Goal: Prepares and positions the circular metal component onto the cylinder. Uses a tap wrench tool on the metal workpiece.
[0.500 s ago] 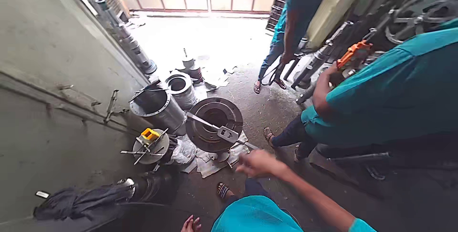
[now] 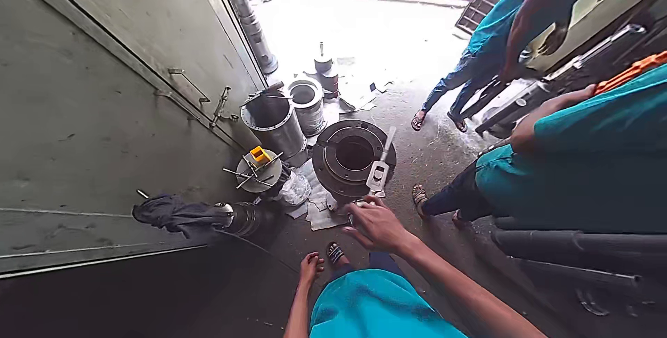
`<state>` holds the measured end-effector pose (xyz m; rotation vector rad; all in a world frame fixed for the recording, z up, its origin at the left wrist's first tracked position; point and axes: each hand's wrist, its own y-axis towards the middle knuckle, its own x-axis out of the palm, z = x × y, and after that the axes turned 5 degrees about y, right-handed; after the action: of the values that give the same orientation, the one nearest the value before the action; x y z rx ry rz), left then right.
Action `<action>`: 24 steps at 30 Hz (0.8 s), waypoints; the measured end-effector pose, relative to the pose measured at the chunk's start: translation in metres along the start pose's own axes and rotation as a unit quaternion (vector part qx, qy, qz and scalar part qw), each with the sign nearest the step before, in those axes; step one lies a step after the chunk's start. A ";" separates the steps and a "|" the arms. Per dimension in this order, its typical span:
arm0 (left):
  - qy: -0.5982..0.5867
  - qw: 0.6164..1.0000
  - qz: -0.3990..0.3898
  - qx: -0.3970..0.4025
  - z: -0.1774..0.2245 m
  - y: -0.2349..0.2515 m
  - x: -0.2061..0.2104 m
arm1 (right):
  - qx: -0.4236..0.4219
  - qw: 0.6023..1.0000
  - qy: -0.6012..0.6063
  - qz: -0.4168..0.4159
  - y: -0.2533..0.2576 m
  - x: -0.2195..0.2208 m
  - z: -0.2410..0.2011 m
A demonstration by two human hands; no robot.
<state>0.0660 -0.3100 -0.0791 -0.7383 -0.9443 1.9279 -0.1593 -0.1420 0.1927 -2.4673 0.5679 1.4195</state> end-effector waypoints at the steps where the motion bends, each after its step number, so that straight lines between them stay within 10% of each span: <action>1: 0.006 1.000 0.000 0.020 0.005 -0.002 0.001 | 0.018 1.000 -0.009 0.012 -0.022 -0.008 0.008; 6: 0.098 0.960 0.085 0.247 0.058 -0.021 0.031 | 0.308 0.944 -0.045 0.106 -0.009 -0.071 0.063; 11: 0.202 0.757 0.289 0.551 0.130 -0.051 0.080 | 0.232 0.969 -0.016 0.081 0.083 -0.028 0.021; 14: 0.210 0.706 0.318 0.597 0.148 -0.060 0.102 | 0.081 0.996 -0.040 0.001 0.051 -0.007 -0.010; 18: 0.259 0.674 0.312 0.618 0.157 -0.054 0.120 | 0.199 0.972 -0.097 -0.081 -0.028 -0.047 0.020; 24: 0.248 0.654 0.331 0.633 0.192 -0.046 0.165 | 0.230 0.965 0.017 0.125 0.043 -0.074 0.049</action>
<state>-0.1397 -0.2134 0.0406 -0.6395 1.1742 2.1457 -0.2496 -0.1458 0.2324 -2.1047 1.1085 1.1592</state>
